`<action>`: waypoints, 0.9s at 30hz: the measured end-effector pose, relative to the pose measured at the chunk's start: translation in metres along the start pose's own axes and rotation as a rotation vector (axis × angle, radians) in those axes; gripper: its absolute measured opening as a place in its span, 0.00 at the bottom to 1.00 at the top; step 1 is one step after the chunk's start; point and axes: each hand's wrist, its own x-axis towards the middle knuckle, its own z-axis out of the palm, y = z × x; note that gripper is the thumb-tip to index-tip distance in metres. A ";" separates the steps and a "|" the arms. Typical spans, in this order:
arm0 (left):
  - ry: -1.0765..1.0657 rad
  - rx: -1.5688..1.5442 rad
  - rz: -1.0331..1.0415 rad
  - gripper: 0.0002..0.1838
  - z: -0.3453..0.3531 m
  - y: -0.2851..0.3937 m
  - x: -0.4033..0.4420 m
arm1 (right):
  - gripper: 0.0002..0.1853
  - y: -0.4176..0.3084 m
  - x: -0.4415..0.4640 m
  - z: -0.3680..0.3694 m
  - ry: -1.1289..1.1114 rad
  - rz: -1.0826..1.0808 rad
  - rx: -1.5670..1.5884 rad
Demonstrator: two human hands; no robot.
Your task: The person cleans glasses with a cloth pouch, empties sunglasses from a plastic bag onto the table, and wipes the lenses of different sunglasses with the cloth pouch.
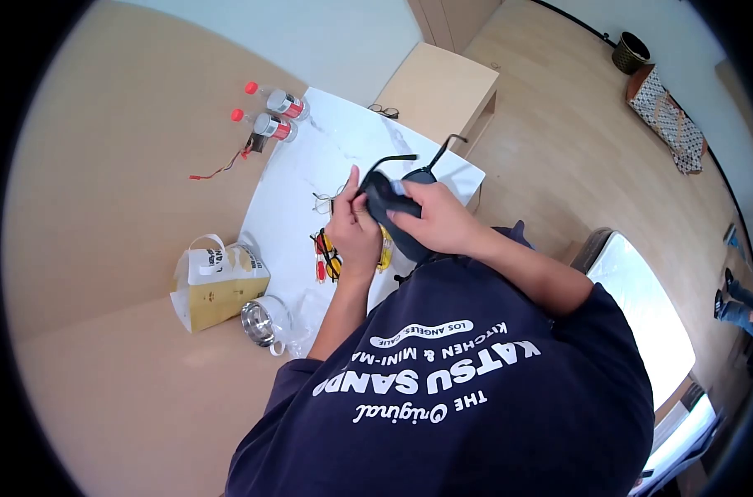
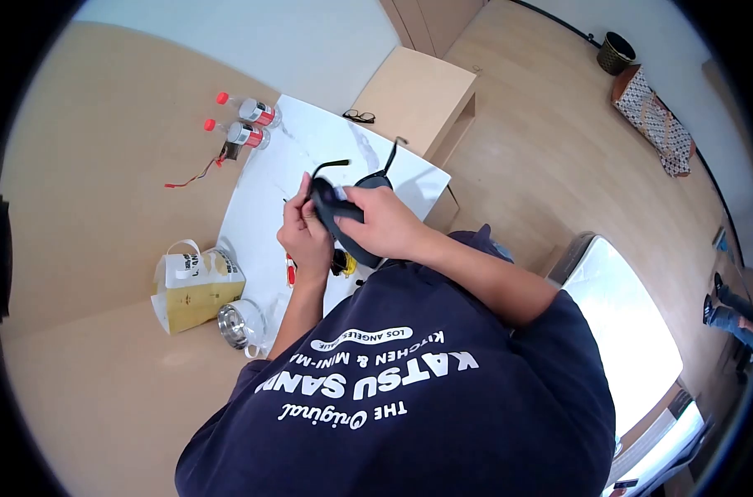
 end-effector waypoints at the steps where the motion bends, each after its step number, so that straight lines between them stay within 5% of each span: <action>1: 0.007 -0.015 -0.055 0.12 -0.003 -0.004 0.001 | 0.15 0.007 0.000 0.000 -0.060 -0.039 0.014; 5: 0.030 -0.046 -0.126 0.09 -0.013 -0.018 0.008 | 0.12 0.021 0.006 -0.008 -0.039 -0.094 0.155; 7: 0.037 -0.061 -0.122 0.08 -0.013 -0.018 0.011 | 0.10 0.021 0.008 -0.015 0.076 0.238 0.436; 11: 0.086 -0.154 -0.040 0.10 0.001 -0.016 0.002 | 0.13 0.016 0.009 -0.008 0.290 0.178 0.497; 13: 0.003 -0.132 -0.089 0.07 0.004 -0.008 -0.008 | 0.15 0.011 0.001 -0.001 0.073 0.097 0.088; 16: 0.063 -0.243 -0.117 0.06 0.007 -0.001 -0.007 | 0.14 0.012 0.002 0.006 -0.064 -0.008 0.219; 19: 0.126 -0.380 -0.210 0.07 0.004 -0.009 -0.005 | 0.13 0.017 0.004 -0.024 -0.183 0.297 0.457; 23: 0.149 -0.365 -0.273 0.09 -0.006 -0.016 0.004 | 0.16 0.006 0.000 -0.033 0.201 0.257 0.689; 27: 0.090 -0.423 -0.314 0.10 -0.003 -0.009 -0.002 | 0.16 0.008 0.000 -0.023 0.227 0.185 0.502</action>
